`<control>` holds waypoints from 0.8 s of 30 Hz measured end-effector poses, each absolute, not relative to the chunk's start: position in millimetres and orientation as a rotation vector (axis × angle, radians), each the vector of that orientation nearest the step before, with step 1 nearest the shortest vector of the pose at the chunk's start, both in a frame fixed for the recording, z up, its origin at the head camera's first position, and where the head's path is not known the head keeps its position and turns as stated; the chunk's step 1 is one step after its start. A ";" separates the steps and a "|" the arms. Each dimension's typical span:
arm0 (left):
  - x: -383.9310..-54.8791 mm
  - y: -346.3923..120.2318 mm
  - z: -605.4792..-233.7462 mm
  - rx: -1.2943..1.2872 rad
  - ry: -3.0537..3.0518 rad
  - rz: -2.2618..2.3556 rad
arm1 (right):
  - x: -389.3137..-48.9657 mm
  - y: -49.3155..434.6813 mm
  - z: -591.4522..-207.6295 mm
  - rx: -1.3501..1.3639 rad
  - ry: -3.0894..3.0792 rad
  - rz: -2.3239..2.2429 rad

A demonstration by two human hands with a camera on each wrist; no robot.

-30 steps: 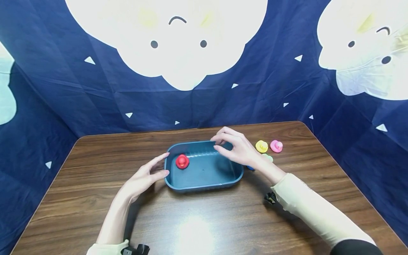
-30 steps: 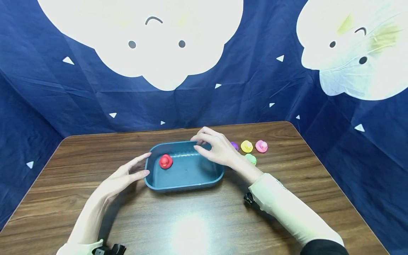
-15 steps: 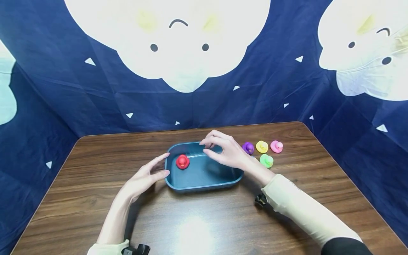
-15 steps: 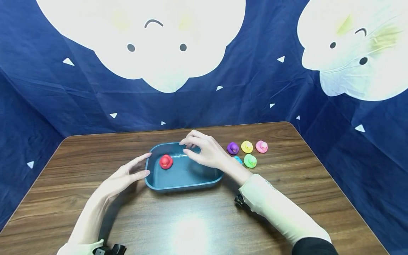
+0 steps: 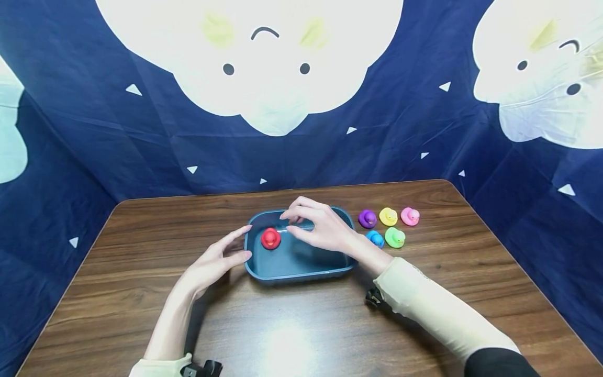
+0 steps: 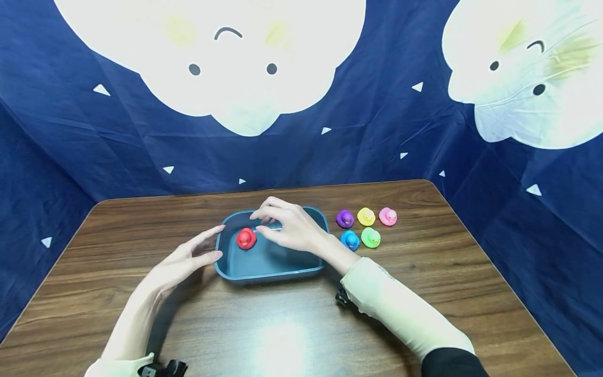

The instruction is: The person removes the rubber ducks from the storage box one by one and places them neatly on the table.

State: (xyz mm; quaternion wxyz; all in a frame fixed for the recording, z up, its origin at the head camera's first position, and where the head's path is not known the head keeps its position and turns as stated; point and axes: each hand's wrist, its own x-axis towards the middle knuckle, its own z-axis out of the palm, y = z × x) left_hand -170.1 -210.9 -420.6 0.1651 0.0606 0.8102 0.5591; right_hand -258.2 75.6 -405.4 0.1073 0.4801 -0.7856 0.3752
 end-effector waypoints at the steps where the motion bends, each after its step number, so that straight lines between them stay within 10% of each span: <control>1: -170.1 -210.9 -420.6 0.172 2.307 1.593 | -258.1 73.8 -405.8 1.415 -2.320 1.109; 24: -171.3 -212.1 -421.6 0.170 2.297 1.592 | -263.3 43.7 -421.4 1.463 -2.448 1.161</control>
